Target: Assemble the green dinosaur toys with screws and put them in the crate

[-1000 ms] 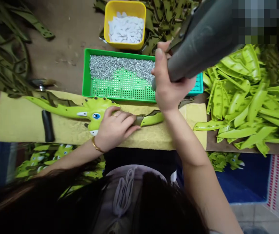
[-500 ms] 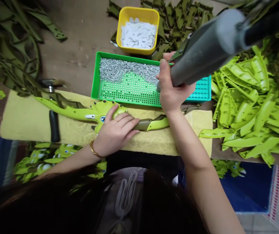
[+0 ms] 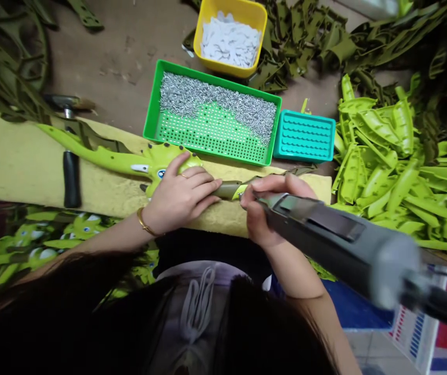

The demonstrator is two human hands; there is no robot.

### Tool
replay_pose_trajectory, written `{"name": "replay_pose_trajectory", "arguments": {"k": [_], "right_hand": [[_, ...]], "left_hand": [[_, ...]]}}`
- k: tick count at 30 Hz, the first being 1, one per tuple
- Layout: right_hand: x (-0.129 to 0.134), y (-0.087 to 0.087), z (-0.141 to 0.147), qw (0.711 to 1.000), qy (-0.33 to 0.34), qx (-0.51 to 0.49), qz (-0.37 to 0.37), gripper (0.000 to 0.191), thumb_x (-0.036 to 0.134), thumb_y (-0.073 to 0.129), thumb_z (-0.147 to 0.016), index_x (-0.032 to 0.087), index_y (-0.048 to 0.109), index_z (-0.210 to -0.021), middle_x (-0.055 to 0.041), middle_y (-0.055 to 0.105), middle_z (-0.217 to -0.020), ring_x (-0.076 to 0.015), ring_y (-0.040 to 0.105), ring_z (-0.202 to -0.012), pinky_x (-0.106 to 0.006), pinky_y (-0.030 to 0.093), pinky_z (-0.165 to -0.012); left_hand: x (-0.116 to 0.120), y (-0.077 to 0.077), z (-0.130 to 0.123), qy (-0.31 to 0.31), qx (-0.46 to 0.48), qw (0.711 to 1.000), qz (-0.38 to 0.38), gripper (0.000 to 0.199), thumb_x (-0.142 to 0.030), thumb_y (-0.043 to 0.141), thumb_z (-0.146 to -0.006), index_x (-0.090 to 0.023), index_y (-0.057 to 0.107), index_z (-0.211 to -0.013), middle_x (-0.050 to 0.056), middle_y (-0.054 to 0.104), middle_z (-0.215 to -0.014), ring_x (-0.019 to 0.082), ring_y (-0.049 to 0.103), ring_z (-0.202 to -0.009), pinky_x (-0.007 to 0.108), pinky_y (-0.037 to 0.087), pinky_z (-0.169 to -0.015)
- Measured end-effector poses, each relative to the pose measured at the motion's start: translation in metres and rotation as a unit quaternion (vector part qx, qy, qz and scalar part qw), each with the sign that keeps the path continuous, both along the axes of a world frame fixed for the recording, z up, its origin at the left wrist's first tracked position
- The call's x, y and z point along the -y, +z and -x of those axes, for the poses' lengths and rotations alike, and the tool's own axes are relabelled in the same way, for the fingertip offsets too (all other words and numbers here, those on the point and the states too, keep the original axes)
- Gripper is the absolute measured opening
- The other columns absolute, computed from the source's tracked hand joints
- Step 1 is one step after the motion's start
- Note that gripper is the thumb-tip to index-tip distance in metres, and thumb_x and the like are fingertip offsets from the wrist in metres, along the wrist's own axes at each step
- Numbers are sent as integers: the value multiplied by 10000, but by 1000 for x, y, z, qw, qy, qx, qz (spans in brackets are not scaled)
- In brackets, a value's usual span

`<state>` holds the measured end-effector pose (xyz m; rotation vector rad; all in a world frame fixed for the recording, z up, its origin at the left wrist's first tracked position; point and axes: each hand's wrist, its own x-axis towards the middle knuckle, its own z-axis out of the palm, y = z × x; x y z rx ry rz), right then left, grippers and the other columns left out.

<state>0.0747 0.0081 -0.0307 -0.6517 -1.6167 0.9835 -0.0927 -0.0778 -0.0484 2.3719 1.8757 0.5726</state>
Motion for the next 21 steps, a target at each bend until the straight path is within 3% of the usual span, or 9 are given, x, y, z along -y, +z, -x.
{"name": "replay_pose_trajectory", "arguments": {"k": [3, 8, 11, 14, 17, 21], "right_hand": [[4, -2, 6, 995, 19, -64, -72, 436, 343, 670, -808, 348, 533, -1222, 56, 547, -784, -68, 525, -486, -242, 521, -458], [11, 1, 4, 997, 34, -50, -42, 480, 278, 682, -790, 360, 550, -1244, 62, 598, -790, -87, 579, -538, -254, 544, -487], [-6, 12, 15, 994, 39, -79, -59, 459, 250, 687, -784, 310, 570, -1224, 48, 647, -849, -68, 557, -492, -230, 517, -438], [-40, 20, 45, 978, -39, -182, -90, 314, 238, 647, -826, 272, 593, -1133, 41, 651, -858, -29, 504, -442, -170, 426, -382], [-75, 8, 77, 970, -135, -173, -108, 276, 307, 587, -872, 259, 527, -1137, 26, 594, -878, -18, 492, -461, -176, 437, -426], [-97, -22, 91, 977, -162, -106, -89, 337, 440, 570, -876, 284, 469, -1157, 6, 551, -943, -40, 500, -485, -252, 518, -495]], "left_hand": [[0, -1, -1, 7, -1, 1000, 0, 242, -296, 531, -916, -196, 680, -1078, 43, 715, -908, 211, 625, -921, 576, 375, -1084], [1, 0, -2, 11, 8, 1000, 4, 234, -289, 551, -906, -187, 678, -1073, 49, 711, -901, 222, 627, -935, 583, 368, -1086], [2, 1, -1, 5, 15, 1000, 3, 237, -296, 547, -913, -171, 677, -1066, 59, 710, -905, 222, 632, -937, 576, 368, -1088], [1, 1, 1, 0, 27, 1000, 8, 244, -307, 536, -920, -179, 677, -1073, 63, 712, -924, 225, 631, -948, 589, 357, -1091], [1, 1, 2, -1, 29, 1000, 6, 257, -316, 538, -920, -176, 677, -1085, 66, 716, -940, 225, 629, -950, 588, 350, -1099], [1, 1, 2, -3, 22, 1000, 5, 253, -317, 551, -914, -172, 682, -1075, 62, 713, -932, 218, 630, -949, 563, 359, -1098]]}}
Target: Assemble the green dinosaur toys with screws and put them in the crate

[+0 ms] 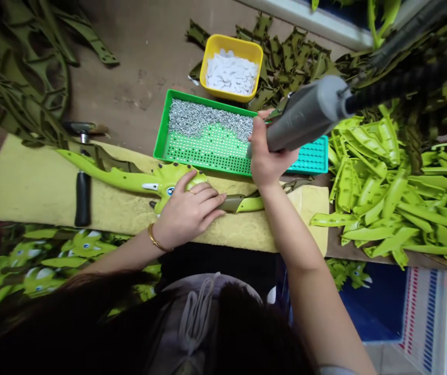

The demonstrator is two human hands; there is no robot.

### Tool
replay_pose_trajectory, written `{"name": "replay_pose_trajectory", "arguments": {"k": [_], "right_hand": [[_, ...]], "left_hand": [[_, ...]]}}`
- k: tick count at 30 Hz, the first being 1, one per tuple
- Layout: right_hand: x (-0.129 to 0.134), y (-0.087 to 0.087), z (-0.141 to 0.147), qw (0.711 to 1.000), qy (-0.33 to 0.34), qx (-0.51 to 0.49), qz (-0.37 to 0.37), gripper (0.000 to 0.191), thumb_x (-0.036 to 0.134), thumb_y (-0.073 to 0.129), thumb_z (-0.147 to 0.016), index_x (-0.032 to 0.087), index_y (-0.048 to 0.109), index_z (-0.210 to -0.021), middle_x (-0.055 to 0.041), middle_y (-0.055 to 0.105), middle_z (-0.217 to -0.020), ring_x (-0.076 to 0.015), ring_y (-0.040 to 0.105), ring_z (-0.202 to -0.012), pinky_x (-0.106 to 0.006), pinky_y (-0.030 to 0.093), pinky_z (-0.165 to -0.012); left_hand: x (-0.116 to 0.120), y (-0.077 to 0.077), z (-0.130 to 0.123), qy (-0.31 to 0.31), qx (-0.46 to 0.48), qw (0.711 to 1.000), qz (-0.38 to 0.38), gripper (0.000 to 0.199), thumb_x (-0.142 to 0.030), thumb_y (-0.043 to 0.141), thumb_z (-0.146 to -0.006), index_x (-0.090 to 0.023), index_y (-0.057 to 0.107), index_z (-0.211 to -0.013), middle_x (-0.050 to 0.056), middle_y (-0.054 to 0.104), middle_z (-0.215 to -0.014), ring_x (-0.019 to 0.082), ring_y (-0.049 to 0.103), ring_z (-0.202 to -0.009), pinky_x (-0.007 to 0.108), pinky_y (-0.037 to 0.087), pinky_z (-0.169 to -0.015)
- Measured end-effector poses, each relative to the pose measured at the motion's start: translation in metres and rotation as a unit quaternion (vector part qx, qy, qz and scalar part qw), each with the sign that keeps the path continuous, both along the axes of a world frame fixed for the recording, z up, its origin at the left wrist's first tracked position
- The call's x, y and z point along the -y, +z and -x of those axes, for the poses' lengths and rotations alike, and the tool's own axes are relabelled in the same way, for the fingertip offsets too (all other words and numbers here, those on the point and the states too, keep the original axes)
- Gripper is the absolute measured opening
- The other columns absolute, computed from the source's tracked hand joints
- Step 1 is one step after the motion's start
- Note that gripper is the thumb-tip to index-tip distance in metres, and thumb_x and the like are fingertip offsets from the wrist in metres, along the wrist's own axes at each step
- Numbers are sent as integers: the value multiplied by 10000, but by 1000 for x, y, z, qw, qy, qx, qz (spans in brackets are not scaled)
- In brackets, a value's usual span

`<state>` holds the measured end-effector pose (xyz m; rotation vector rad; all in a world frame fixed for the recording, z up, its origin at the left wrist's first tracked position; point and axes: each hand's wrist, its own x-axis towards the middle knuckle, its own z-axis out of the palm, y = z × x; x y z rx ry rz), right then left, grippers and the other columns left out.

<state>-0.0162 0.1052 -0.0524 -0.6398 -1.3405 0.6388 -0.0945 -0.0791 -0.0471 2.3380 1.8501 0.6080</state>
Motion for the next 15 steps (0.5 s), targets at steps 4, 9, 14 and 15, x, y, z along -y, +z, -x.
{"name": "replay_pose_trajectory", "arguments": {"k": [4, 9, 14, 15], "right_hand": [[3, -10, -2, 1000, 9, -17, -12, 353, 423, 599, -864, 318, 492, -1184, 24, 538, -928, -42, 499, -473, -244, 511, -481], [5, 5, -2, 998, 46, -19, -36, 306, 358, 619, -862, 321, 555, -1159, 43, 582, -881, -50, 525, -481, -212, 473, -455], [27, 42, -30, 992, 95, -67, -52, 300, 338, 639, -847, 360, 609, -1144, 56, 620, -877, -25, 497, -450, -176, 418, -410], [35, 48, -38, 992, 108, -54, -35, 293, 344, 651, -836, 366, 620, -1127, 58, 623, -875, -28, 489, -440, -179, 414, -392]], "left_hand": [[0, 2, 0, 4, 5, 1000, 5, 253, -311, 566, -906, -165, 686, -1073, 66, 709, -914, 219, 630, -952, 561, 341, -1110], [0, 2, 1, 2, 12, 1000, 10, 252, -310, 574, -901, -170, 686, -1079, 66, 716, -931, 227, 632, -958, 570, 356, -1094], [-1, 2, 1, 2, 8, 1000, 5, 247, -329, 547, -920, -184, 682, -1068, 50, 720, -925, 215, 633, -946, 564, 344, -1103], [-1, 2, 1, 2, 8, 1000, 6, 247, -327, 544, -921, -184, 682, -1067, 50, 720, -921, 214, 633, -942, 564, 342, -1104]]}}
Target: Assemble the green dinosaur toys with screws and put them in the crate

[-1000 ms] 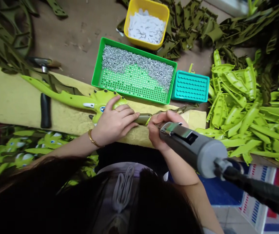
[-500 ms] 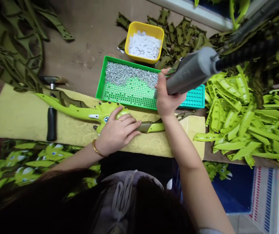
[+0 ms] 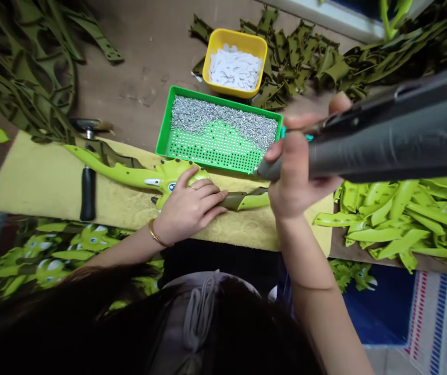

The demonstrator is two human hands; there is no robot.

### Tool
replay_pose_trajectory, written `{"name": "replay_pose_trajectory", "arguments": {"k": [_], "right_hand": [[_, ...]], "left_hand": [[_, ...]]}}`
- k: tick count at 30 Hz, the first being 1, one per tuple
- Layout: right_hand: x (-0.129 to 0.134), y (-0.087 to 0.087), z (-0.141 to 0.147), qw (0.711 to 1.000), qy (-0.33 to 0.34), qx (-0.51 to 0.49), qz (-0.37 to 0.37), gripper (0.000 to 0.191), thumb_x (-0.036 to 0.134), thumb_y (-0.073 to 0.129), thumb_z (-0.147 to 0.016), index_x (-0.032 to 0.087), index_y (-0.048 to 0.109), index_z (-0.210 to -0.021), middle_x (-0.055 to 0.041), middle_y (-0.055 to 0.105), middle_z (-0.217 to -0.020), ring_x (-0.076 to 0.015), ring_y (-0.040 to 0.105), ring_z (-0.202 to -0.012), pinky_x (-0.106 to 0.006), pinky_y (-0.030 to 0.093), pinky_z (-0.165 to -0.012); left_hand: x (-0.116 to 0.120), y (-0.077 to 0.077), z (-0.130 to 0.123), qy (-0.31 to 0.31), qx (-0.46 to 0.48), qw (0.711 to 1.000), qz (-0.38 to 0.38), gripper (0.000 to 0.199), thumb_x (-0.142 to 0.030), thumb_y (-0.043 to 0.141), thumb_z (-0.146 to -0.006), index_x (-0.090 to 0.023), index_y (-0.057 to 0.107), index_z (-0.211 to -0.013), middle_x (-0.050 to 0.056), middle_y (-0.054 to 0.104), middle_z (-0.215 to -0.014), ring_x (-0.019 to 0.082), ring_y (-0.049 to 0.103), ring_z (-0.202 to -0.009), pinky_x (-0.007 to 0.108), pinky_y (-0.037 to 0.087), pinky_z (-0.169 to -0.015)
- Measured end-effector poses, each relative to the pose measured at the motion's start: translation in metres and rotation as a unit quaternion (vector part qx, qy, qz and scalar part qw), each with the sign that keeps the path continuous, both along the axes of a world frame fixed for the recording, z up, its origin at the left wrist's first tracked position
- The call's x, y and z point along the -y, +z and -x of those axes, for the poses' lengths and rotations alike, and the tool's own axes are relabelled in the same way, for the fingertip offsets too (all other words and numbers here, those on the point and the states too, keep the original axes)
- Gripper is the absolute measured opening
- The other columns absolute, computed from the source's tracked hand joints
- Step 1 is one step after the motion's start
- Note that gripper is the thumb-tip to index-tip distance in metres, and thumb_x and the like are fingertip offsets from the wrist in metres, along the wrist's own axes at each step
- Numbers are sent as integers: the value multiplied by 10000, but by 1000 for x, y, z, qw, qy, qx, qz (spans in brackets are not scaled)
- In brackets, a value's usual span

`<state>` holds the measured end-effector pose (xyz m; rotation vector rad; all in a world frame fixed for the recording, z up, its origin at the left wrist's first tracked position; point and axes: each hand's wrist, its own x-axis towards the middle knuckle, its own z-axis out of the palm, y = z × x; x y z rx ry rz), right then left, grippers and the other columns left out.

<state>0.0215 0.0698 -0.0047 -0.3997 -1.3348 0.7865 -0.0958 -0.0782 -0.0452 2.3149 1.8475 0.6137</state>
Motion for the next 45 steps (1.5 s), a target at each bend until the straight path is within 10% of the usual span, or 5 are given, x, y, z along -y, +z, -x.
{"name": "replay_pose_trajectory", "arguments": {"k": [16, 26, 32, 37, 45], "right_hand": [[41, -25, -27, 985, 61, 149, 57, 427, 400, 677, -815, 373, 532, -1215, 66, 574, -757, -69, 531, -474, -221, 505, -449], [-34, -40, 40, 988, -54, 72, 126, 434, 403, 555, -877, 251, 442, -1268, -3, 591, -951, -78, 584, -545, -319, 599, -610], [-34, -58, 32, 983, -23, 76, 166, 380, 362, 600, -847, 280, 501, -1205, 8, 608, -993, -125, 669, -661, -374, 627, -682], [-33, -45, 36, 990, -45, 54, 119, 405, 346, 646, -814, 254, 535, -1193, 9, 603, -948, -133, 664, -652, -371, 618, -646], [52, 12, 10, 996, 77, 13, 51, 251, 319, 638, -852, 334, 620, -1102, 65, 630, -902, -16, 536, -467, -160, 484, -421]], "left_hand": [[-1, -1, -2, 1, -12, 1000, -3, 249, -309, 564, -907, -151, 689, -1054, 65, 710, -895, 224, 638, -924, 573, 357, -1093], [30, 8, 11, 108, 68, 988, -91, 228, -235, 650, -839, -164, 679, -1053, 162, 607, -1247, 309, 540, -1191, 532, 440, -1027], [81, -8, 39, 455, 387, 802, -12, 231, -355, 671, -807, -176, 606, -937, 49, 651, -852, 174, 655, -769, 322, 570, -685], [76, 3, 36, 368, 648, 628, 223, 555, -483, 756, -693, -152, 508, -1063, 5, 673, -688, 179, 680, -561, 293, 586, -530], [59, 3, 21, 364, 731, 553, 167, 568, -424, 875, -542, -155, 494, -866, -16, 690, -677, 165, 714, -616, 262, 626, -633]]}}
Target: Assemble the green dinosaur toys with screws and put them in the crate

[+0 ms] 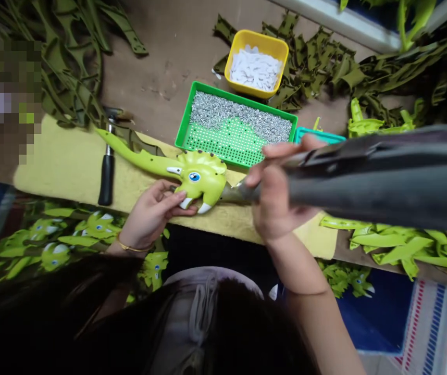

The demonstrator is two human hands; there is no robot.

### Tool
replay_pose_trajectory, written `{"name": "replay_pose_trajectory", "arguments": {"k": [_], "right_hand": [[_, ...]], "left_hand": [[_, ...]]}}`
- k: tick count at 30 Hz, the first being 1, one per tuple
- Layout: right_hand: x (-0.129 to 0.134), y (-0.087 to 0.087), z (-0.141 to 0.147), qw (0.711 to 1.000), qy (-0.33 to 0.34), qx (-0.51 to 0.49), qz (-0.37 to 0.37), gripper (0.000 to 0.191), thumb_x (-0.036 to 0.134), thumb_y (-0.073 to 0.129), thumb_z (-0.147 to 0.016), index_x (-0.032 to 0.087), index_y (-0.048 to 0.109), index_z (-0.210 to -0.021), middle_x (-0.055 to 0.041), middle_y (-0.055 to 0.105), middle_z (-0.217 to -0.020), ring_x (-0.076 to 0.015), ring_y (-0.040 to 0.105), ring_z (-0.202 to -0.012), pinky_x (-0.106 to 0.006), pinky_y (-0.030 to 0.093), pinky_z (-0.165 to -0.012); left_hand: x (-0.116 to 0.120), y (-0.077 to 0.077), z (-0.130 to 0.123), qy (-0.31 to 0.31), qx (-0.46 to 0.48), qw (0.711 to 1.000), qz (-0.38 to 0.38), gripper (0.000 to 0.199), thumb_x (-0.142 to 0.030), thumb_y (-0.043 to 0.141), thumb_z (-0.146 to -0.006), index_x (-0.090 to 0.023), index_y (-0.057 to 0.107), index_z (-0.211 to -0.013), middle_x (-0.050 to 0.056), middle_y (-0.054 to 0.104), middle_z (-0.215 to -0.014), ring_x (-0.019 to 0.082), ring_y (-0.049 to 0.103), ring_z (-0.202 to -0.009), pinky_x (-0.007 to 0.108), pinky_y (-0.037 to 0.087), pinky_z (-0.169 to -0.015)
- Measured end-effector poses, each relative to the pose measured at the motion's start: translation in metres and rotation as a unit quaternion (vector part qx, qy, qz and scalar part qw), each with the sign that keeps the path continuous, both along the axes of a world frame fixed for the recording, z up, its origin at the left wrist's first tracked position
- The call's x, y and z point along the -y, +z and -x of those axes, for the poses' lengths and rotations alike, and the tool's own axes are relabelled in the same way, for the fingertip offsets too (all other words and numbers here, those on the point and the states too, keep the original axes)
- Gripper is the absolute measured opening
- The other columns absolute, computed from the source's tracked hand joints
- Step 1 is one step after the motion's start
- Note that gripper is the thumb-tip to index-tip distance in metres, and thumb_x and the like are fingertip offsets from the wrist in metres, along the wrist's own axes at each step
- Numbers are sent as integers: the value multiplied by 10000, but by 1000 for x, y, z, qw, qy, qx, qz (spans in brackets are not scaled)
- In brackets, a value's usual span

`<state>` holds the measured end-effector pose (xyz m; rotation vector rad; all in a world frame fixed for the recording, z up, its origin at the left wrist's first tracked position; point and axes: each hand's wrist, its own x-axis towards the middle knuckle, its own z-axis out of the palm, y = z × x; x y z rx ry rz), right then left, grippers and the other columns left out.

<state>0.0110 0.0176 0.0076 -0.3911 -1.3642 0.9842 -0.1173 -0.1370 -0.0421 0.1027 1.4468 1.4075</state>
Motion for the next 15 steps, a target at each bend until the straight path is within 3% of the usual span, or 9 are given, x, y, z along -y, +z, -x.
{"name": "replay_pose_trajectory", "arguments": {"k": [4, 10, 15], "right_hand": [[36, -11, -4, 998, 56, 25, 6, 363, 325, 690, -817, 306, 596, -1167, 40, 664, -897, -49, 546, -486, -196, 484, -406], [36, -33, -5, 994, 80, 72, 9, 444, 344, 710, -802, 367, 537, -1211, 61, 621, -839, -70, 551, -520, -226, 493, -466], [43, -31, -15, 990, 97, 98, -2, 490, 308, 712, -797, 371, 517, -1242, 73, 604, -804, -77, 591, -567, -224, 524, -503]], "left_hand": [[-1, -3, -2, 8, -2, 1000, -13, 555, -409, 877, -548, -153, 495, -859, -16, 687, -671, 156, 703, -581, 253, 624, -603], [0, -7, -4, 11, -7, 999, -30, 539, -423, 869, -563, -162, 491, -845, -14, 677, -663, 160, 695, -564, 271, 627, -581], [2, -6, -11, 33, -24, 998, -47, 506, -426, 851, -597, -164, 490, -836, -17, 678, -681, 154, 687, -561, 285, 626, -571]]}}
